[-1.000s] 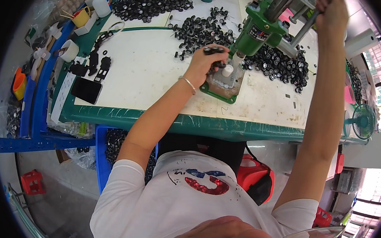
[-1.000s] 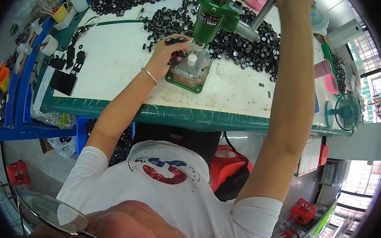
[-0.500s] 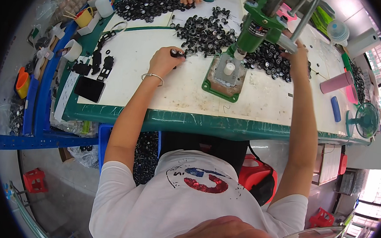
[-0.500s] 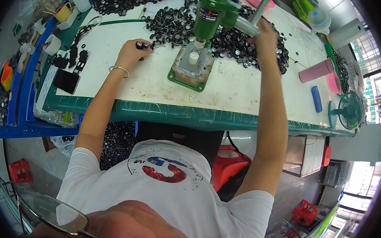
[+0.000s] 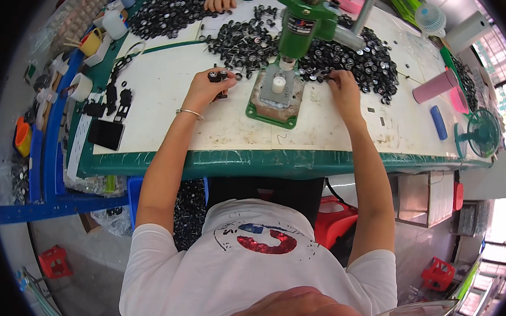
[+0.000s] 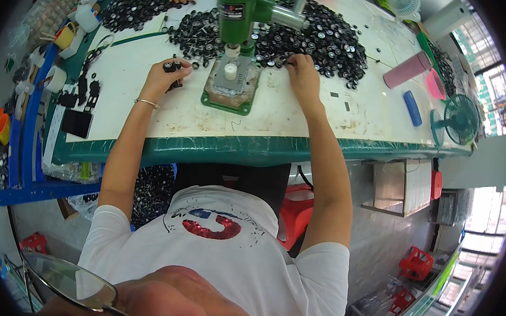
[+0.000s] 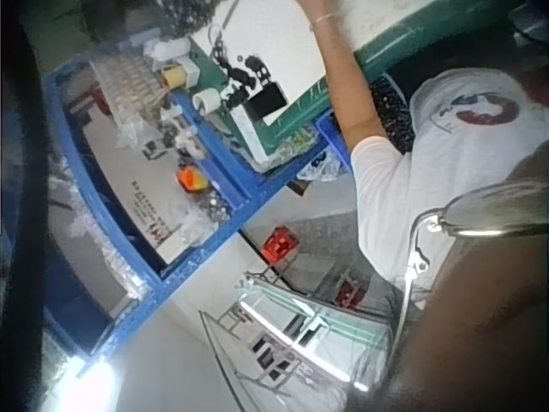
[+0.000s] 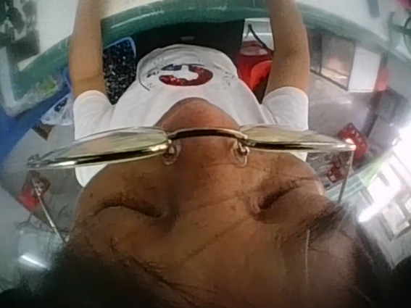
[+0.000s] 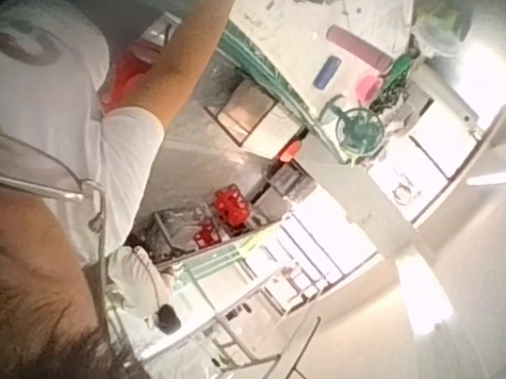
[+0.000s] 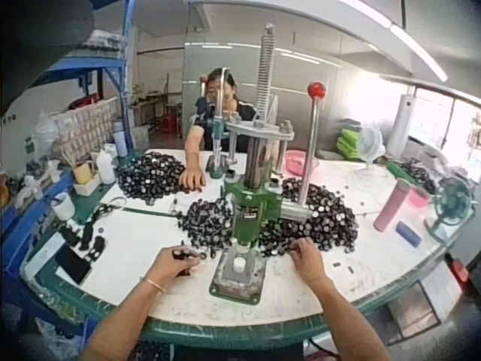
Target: The person operates a green manual press machine to assemble small metal components. They repeatedly pick up a metal base and a metal cap, place them into the press, and pull down the lever to join them. The finished parts are placed into a pile on the table.
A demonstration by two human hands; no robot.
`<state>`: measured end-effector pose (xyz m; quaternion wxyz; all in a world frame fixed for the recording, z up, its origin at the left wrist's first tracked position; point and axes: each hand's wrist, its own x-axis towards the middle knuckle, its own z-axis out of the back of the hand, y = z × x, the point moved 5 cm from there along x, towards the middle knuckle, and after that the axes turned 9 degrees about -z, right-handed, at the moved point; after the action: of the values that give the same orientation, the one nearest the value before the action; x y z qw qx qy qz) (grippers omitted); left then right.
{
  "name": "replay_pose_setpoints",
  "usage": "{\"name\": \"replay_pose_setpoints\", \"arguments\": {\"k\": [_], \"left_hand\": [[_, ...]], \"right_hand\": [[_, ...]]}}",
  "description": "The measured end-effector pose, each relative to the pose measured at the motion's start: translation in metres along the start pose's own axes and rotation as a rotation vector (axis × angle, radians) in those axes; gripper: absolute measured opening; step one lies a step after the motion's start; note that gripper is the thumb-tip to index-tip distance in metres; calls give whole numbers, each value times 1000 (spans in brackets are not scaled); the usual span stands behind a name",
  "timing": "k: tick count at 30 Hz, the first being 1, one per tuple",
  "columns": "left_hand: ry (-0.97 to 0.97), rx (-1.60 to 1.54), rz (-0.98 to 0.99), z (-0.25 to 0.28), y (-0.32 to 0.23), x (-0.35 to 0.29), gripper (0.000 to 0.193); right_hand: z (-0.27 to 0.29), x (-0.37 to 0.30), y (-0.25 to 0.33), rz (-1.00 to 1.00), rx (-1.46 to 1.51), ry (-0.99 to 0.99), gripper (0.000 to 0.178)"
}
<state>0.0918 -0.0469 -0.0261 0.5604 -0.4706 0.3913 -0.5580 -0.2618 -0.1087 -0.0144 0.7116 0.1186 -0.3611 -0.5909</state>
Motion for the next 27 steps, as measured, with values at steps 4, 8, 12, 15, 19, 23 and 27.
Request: {"name": "replay_pose_setpoints", "arguments": {"k": [4, 8, 12, 15, 19, 23, 27], "left_hand": [[248, -58, 28, 36, -30, -47, 17], [670, 245, 304, 105, -36, -128, 42], [477, 575, 286, 167, -43, -183, 53], [271, 645, 164, 174, -51, -176, 46], [185, 490, -34, 122, -48, -114, 33], [1, 464, -223, 68, -17, -40, 31], [-119, 673, -226, 36, 4, 9, 29]], "right_hand": [[3, -6, -7, 16, 62, -36, 13], [-1, -10, -7, -9, 80, -70, 13], [-6, -11, -1, -23, 89, -70, 15], [-5, -12, 2, -11, 42, -83, 18], [-4, -12, 10, -16, -49, -108, 18], [-5, -6, 2, -43, -95, -50, 17], [0, -5, -7, -64, -29, -58, 13]]}}
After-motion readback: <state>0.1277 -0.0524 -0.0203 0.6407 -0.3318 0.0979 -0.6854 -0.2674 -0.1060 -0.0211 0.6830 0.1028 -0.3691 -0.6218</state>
